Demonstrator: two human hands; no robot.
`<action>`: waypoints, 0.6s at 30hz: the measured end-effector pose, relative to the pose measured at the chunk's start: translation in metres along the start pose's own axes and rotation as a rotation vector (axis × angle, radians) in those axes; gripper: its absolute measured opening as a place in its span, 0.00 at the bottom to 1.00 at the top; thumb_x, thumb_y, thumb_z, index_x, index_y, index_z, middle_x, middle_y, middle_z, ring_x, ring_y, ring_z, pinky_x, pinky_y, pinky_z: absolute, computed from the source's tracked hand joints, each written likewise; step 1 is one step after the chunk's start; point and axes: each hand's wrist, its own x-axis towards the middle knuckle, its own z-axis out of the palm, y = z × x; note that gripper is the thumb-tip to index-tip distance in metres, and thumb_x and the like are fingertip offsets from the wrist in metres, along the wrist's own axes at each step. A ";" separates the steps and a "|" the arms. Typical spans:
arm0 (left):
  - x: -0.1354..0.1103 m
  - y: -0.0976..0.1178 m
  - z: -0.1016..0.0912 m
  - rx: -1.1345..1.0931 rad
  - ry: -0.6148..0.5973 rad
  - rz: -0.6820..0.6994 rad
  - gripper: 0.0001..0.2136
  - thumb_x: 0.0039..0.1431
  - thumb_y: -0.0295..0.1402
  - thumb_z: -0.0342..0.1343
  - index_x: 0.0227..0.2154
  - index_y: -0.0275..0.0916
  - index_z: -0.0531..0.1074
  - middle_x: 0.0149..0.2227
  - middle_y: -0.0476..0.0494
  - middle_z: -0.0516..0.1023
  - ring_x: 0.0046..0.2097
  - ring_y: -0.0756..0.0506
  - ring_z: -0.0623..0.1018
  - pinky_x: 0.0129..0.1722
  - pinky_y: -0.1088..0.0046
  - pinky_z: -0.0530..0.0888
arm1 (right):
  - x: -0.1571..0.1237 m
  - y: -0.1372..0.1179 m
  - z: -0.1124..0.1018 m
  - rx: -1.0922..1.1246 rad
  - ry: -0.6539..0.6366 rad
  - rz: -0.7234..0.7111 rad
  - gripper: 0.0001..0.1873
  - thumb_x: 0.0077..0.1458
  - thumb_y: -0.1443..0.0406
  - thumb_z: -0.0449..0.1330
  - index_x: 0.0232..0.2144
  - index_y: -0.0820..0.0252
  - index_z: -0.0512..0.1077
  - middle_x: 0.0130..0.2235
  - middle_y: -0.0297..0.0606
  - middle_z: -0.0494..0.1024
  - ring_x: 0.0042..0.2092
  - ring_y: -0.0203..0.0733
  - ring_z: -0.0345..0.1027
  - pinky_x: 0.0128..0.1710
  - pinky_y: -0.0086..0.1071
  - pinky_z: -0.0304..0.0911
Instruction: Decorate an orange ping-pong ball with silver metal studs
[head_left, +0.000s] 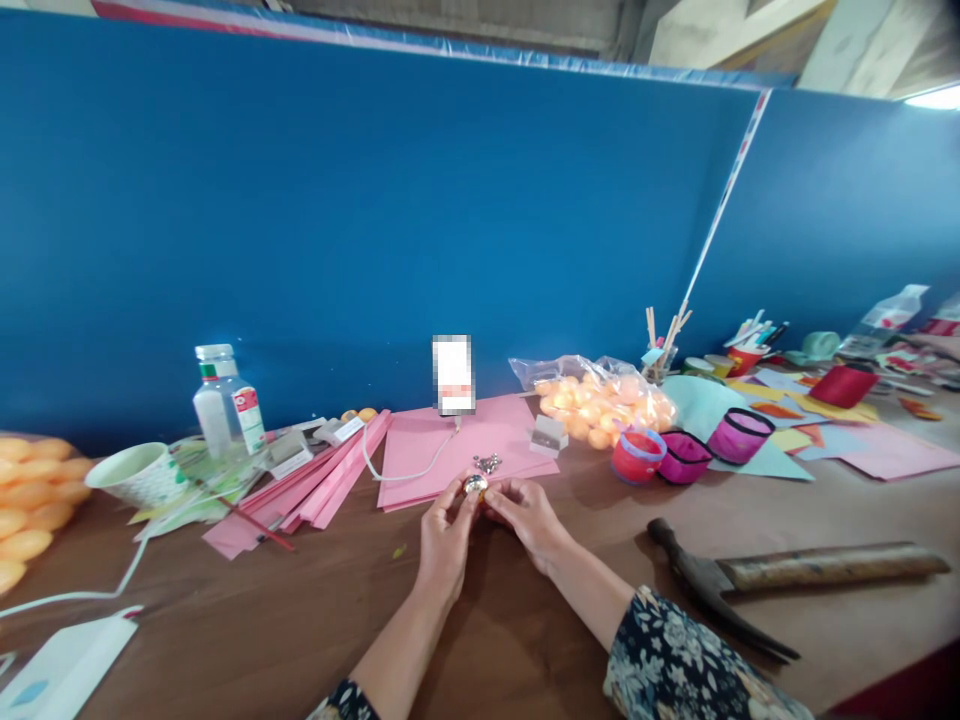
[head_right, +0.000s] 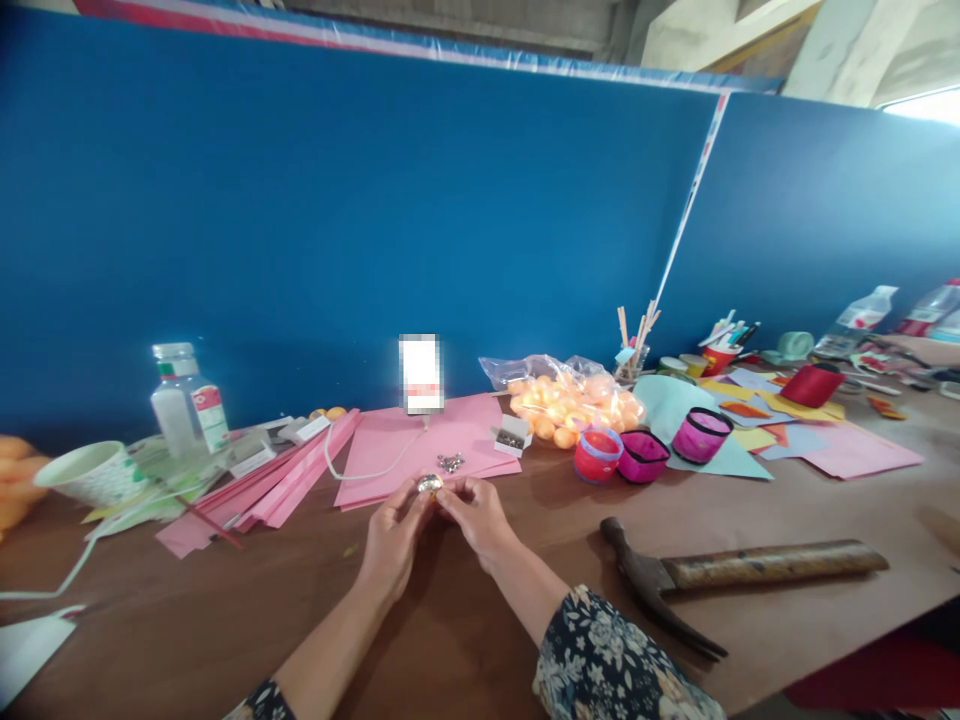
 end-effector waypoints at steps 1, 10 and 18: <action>0.000 0.000 0.000 0.002 -0.001 0.004 0.21 0.47 0.36 0.56 0.46 0.38 0.67 0.45 0.41 0.73 0.47 0.42 0.71 0.48 0.63 0.65 | 0.000 0.000 0.000 0.003 0.002 -0.001 0.16 0.37 0.57 0.64 0.22 0.65 0.70 0.25 0.36 0.72 0.28 0.34 0.64 0.33 0.30 0.62; -0.001 0.003 0.000 0.014 0.020 -0.016 0.21 0.45 0.36 0.58 0.45 0.38 0.69 0.44 0.42 0.74 0.47 0.42 0.72 0.49 0.64 0.66 | 0.000 0.004 0.002 0.030 0.036 -0.022 0.16 0.36 0.56 0.65 0.21 0.64 0.69 0.23 0.33 0.71 0.26 0.34 0.63 0.31 0.30 0.61; 0.000 0.002 0.001 -0.066 -0.001 -0.063 0.22 0.46 0.36 0.57 0.47 0.38 0.67 0.44 0.41 0.74 0.46 0.41 0.72 0.47 0.62 0.67 | 0.001 0.002 0.000 0.058 -0.028 0.026 0.16 0.37 0.56 0.64 0.23 0.64 0.70 0.26 0.34 0.71 0.29 0.33 0.65 0.33 0.29 0.62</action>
